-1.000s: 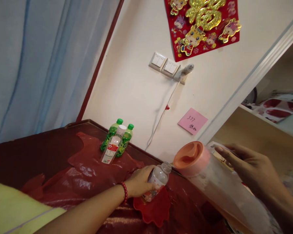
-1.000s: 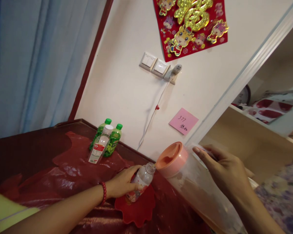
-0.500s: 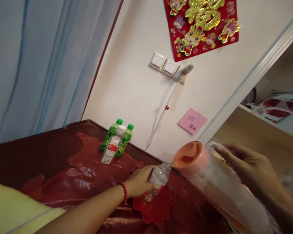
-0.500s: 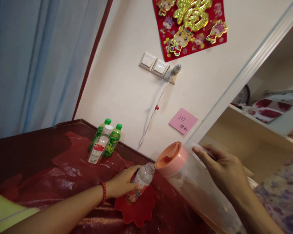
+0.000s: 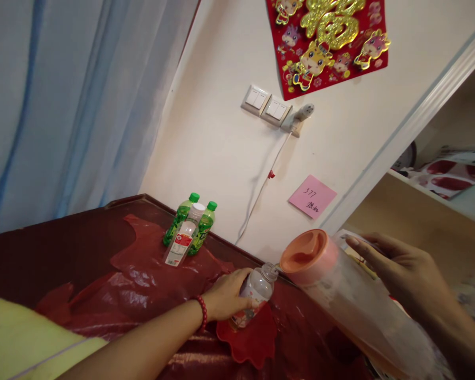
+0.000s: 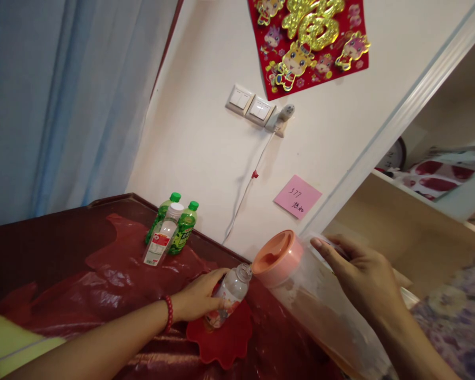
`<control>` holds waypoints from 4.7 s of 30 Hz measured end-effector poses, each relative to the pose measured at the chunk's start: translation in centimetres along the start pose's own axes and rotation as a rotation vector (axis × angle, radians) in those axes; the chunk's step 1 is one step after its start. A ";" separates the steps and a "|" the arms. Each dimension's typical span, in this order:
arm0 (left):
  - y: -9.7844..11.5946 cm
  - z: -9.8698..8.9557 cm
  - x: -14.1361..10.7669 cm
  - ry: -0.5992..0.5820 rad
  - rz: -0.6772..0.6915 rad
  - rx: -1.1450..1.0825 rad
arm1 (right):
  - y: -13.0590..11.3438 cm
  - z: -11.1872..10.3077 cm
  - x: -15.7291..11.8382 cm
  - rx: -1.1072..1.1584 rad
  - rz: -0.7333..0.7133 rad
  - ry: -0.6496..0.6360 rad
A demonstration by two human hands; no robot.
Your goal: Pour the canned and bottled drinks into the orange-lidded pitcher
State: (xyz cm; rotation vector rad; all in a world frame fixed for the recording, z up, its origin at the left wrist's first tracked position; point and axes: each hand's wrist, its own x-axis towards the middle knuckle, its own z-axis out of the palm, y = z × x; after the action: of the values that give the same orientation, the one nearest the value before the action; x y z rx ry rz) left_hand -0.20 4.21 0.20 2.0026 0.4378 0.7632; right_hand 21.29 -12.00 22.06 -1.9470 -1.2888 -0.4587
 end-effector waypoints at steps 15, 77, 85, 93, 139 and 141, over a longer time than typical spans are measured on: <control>0.0 0.1 0.0 0.014 -0.002 0.013 | -0.1 0.0 0.0 0.012 0.031 -0.014; 0.3 0.0 -0.1 0.007 -0.027 0.032 | -0.2 0.4 -0.2 -0.001 0.109 -0.062; 0.7 -0.2 -0.2 -0.001 -0.036 0.034 | -0.2 0.5 -0.3 -0.016 0.126 -0.061; 0.5 -0.2 -0.2 0.004 -0.022 0.044 | -0.2 0.5 -0.3 -0.019 0.133 -0.052; 0.1 0.0 0.1 -0.014 0.005 -0.028 | 0.4 0.7 0.1 0.048 0.042 -0.075; 0.1 -0.1 0.2 -0.014 0.008 -0.032 | 0.4 0.7 0.1 0.050 0.042 -0.073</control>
State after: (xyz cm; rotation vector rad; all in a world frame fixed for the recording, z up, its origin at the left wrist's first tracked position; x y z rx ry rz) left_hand -0.13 4.27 0.40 1.9799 0.4066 0.7560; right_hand 21.59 -11.54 21.51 -1.9613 -1.2903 -0.3345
